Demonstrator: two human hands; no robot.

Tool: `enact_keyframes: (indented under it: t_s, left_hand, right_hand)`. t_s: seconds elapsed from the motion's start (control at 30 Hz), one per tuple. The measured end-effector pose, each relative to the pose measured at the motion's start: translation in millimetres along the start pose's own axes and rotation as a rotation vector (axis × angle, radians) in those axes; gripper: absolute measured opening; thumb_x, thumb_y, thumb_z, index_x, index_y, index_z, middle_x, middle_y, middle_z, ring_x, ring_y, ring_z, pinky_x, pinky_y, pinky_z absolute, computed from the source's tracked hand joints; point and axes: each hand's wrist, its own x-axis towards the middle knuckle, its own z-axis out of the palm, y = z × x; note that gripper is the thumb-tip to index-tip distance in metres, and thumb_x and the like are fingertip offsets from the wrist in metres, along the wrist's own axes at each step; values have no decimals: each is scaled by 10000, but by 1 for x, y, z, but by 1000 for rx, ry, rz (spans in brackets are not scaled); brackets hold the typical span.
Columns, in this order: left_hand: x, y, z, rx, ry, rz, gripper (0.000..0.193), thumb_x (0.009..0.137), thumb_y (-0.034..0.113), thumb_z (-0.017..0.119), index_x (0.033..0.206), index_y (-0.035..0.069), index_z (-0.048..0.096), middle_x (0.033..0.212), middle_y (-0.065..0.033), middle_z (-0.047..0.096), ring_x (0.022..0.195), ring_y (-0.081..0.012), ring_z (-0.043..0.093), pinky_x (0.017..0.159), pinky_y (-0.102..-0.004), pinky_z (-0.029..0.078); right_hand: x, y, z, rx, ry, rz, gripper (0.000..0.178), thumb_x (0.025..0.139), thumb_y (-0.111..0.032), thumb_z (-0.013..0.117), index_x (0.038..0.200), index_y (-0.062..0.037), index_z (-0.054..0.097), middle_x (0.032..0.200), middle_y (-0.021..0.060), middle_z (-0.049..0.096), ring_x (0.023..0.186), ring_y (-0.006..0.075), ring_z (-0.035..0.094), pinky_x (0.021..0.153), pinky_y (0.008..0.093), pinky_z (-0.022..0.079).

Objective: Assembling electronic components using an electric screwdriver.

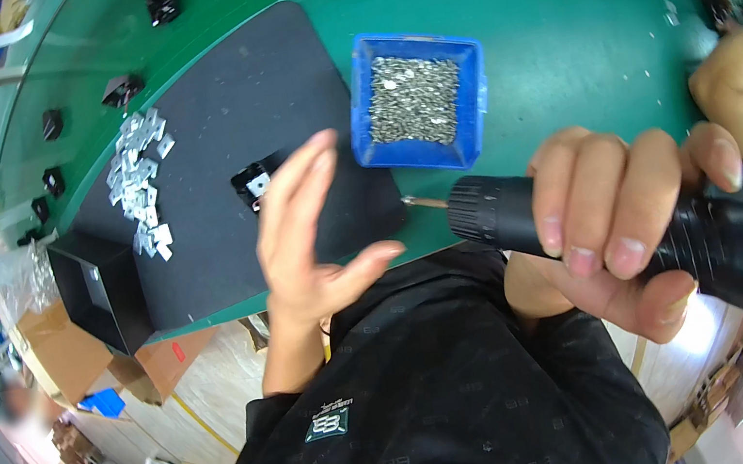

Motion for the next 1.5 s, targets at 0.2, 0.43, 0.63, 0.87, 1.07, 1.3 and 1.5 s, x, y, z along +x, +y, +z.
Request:
enact_keyframes:
  t_s: [0.2,0.43,0.63,0.87,1.07,1.3,1.5]
  left_hand:
    - [-26,-36,-75,509,-71,-196,1101,465,293,873,1398,42,345,1438,-110,390,1318,-346,333,1043,-426,247]
    - [-42,-63,-58,421,-160,-325,905,522,178,845,1326,86,442,1342,-80,489,1257,-304,422,1008,-422,312]
    - [-34,-45,-45,224,-154,-250,859,546,170,792,1317,23,444,1152,-165,572,1055,-328,550,958,-405,373]
    - [-25,-26,-30,122,-158,-80,908,547,191,829,1335,3,419,1114,-155,588,994,-319,580,862,-389,459]
    - [-21,-20,-31,41,-174,-153,781,553,195,843,1224,12,489,1111,-145,599,1006,-321,584,879,-384,464]
    - [-20,-19,-27,31,-160,-139,742,556,183,841,1191,5,501,1119,-153,596,1012,-329,591,867,-380,476]
    - [-19,-21,-27,32,-154,-51,715,561,160,831,1176,-29,519,1119,-163,595,993,-338,593,850,-384,486]
  right_hand:
    - [-1,-1,-2,-17,-6,59,536,782,-164,652,1229,-83,367,767,-6,544,638,70,547,673,232,434]
    - [0,15,8,-2,-75,120,492,817,-190,635,1210,-104,351,790,-3,534,625,80,527,659,238,417]
    - [-5,31,22,-46,-60,113,468,823,-205,639,1188,-100,365,783,0,519,614,89,518,641,244,417]
    - [-14,44,31,-93,-87,153,534,834,-241,694,1224,-133,345,752,24,521,565,150,505,556,296,435]
    - [-19,49,34,-103,-69,178,532,823,-238,704,1203,-130,347,724,24,521,521,147,496,537,288,443]
    - [-20,50,32,-98,-65,164,541,820,-241,708,1204,-127,345,718,24,524,520,146,499,531,286,444]
    - [-24,53,31,-109,-54,158,538,826,-245,703,1208,-126,344,717,22,523,517,144,495,529,286,443]
